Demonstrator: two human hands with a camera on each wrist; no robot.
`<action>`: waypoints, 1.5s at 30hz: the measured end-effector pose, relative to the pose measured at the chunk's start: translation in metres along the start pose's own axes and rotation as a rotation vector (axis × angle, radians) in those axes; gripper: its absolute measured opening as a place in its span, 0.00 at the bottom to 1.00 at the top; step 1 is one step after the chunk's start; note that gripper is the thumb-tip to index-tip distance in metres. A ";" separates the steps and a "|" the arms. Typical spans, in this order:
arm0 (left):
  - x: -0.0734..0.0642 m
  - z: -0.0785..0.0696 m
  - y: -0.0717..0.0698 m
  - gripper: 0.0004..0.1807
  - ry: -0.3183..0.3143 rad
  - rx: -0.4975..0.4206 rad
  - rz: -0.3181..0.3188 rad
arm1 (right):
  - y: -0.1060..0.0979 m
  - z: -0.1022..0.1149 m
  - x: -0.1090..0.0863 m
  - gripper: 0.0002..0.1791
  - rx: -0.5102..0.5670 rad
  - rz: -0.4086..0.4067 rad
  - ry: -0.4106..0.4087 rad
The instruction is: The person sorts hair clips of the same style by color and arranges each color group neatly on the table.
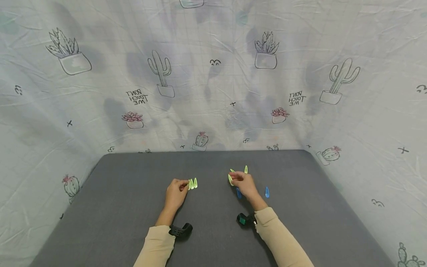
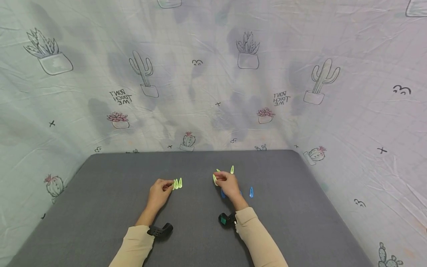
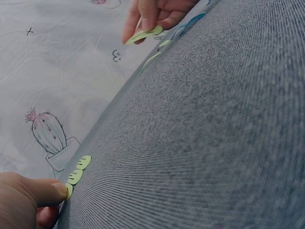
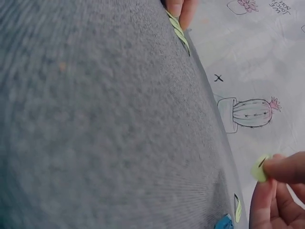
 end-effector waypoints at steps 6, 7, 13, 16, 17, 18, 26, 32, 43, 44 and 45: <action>0.000 0.000 0.000 0.09 0.004 -0.007 -0.002 | 0.006 0.005 -0.001 0.16 0.071 0.063 -0.015; 0.000 0.000 -0.001 0.09 0.003 -0.009 -0.002 | 0.008 0.006 -0.001 0.16 0.078 0.072 -0.006; 0.000 0.000 -0.001 0.09 0.012 -0.008 -0.008 | 0.023 0.009 -0.002 0.16 0.091 0.130 -0.026; 0.000 0.000 -0.001 0.09 0.022 -0.008 -0.011 | 0.031 0.019 -0.006 0.16 0.090 0.166 -0.034; 0.000 0.000 0.000 0.09 0.023 -0.009 -0.013 | 0.034 0.023 -0.007 0.16 0.088 0.179 -0.036; 0.000 0.000 0.000 0.09 0.022 -0.012 -0.013 | 0.036 0.027 -0.009 0.17 0.088 0.193 -0.033; 0.001 0.002 0.000 0.09 0.005 -0.023 -0.011 | 0.059 0.047 -0.015 0.17 0.071 0.231 -0.019; 0.001 0.003 0.000 0.09 0.003 -0.022 -0.002 | 0.073 0.049 -0.013 0.17 0.072 0.227 -0.022; 0.001 0.003 0.002 0.09 0.000 -0.014 -0.007 | 0.099 0.018 0.013 0.15 0.034 0.154 -0.033; 0.001 0.003 0.002 0.09 -0.001 -0.014 -0.008 | 0.100 0.018 0.014 0.15 0.010 0.145 -0.037; 0.001 0.003 0.002 0.09 -0.001 -0.015 -0.006 | 0.102 0.018 0.015 0.14 -0.016 0.138 -0.039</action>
Point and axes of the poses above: each hand's wrist, its own x-axis towards the middle knuckle, its own y-axis out of the palm, z = x × y, the point moved 3 cm from there along x, towards the middle knuckle, and after that the axes turned 3 degrees about y, right-handed, at the moved point
